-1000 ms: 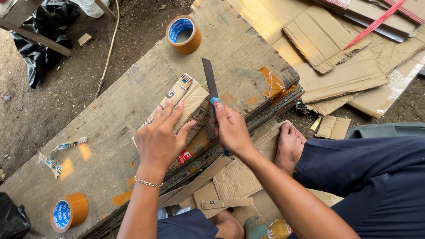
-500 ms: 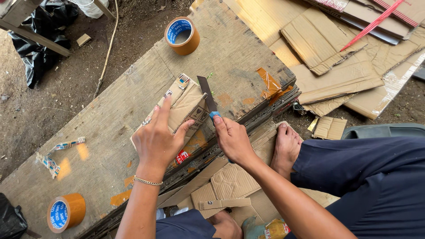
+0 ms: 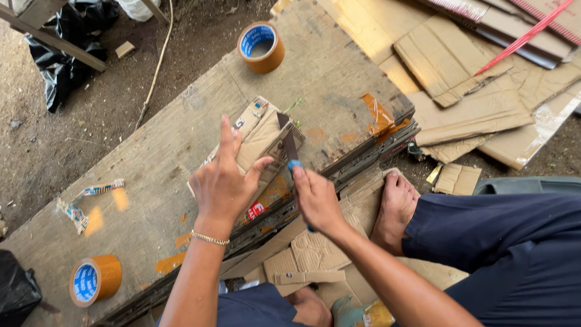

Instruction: The person folds a piece of cardboard into a cylindrical shape and secures it with tape. They use a utility knife to trim excess cardboard and apply multiple strips of tape to hold the structure together.

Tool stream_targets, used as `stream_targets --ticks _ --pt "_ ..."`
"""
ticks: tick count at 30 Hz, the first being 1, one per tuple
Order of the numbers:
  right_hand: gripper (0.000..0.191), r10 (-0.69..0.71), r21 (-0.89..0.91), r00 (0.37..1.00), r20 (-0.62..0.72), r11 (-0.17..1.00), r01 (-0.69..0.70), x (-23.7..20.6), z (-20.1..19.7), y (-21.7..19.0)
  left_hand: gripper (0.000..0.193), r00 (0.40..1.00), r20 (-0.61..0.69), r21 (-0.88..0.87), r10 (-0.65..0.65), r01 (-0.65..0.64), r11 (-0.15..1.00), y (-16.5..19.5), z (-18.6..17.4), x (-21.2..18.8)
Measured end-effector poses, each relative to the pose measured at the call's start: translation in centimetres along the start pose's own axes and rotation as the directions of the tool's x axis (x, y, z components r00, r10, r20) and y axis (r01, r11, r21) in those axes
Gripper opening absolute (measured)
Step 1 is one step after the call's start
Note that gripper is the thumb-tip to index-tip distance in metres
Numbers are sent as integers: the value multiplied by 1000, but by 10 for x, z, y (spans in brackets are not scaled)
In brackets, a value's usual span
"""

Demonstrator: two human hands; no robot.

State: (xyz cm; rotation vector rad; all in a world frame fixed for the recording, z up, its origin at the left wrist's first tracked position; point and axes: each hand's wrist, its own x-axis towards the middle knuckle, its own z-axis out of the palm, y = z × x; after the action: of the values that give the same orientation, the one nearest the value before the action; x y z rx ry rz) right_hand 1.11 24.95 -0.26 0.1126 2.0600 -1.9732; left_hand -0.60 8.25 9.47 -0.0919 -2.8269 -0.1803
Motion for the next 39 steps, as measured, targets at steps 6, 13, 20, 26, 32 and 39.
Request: stream_targets --ticks 6,13,20,26,32,39 --pt "55 4 108 999 41 994 -8 27 1 -20 105 999 -31 10 24 -23 1000 -3 4 -2" --pt "55 4 -2 1000 17 1000 -4 -10 19 7 113 998 -52 -2 40 -41 999 -5 5 -2" --pt "55 -167 -84 985 -39 983 164 29 15 -1 121 1000 4 10 -6 6 1000 -5 2 -2" --pt "50 -27 -46 999 45 999 29 -18 24 3 122 998 -54 23 33 -31 999 -8 5 -4" --pt "51 -44 35 995 87 999 41 8 18 -2 123 999 -48 13 22 -21 1000 -13 10 -4" --pt "54 -89 -94 995 38 991 92 -14 38 4 137 996 -80 3 41 -41 999 -19 12 -5"
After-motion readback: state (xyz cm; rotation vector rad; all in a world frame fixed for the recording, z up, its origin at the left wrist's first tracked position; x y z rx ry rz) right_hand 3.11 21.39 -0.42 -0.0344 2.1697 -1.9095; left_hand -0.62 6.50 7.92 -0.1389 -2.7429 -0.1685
